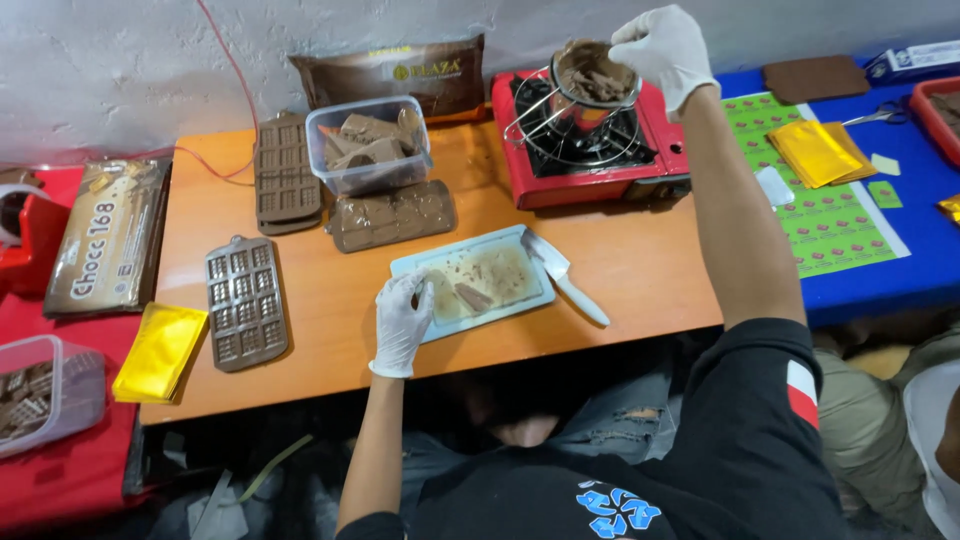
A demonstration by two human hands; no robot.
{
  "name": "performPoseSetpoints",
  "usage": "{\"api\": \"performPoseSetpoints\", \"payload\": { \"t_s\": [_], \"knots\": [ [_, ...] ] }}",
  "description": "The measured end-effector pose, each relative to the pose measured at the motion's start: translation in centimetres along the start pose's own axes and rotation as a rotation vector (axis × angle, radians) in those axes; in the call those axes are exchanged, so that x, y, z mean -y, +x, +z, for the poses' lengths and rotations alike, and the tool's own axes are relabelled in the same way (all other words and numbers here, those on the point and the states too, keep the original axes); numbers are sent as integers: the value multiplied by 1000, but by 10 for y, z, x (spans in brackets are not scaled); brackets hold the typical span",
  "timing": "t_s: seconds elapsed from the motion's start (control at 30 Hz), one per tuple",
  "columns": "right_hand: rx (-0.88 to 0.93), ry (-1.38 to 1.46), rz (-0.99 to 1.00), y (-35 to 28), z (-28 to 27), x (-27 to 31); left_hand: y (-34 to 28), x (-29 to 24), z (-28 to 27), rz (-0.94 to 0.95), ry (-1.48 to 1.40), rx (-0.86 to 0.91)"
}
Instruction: Cutting chocolate blocks into smaller pieces and stirring melted chocolate in a pot over a portable stove.
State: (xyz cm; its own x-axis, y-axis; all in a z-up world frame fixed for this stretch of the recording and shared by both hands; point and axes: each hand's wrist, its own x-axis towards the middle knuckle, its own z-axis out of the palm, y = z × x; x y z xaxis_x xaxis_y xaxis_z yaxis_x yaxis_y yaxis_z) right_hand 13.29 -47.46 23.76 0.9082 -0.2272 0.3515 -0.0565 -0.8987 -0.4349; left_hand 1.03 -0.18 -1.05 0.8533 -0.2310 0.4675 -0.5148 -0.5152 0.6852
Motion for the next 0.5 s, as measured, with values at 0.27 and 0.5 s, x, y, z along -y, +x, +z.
{"api": "performPoseSetpoints", "payload": {
  "t_s": [0.27, 0.5],
  "knots": [
    [438, 221, -150, -165, 6, 161, -3, 4, 2, 33, -23, -39],
    [473, -195, -643, -237, 159, 127, -7, -4, -3, 60, -41, -100]
  ]
}}
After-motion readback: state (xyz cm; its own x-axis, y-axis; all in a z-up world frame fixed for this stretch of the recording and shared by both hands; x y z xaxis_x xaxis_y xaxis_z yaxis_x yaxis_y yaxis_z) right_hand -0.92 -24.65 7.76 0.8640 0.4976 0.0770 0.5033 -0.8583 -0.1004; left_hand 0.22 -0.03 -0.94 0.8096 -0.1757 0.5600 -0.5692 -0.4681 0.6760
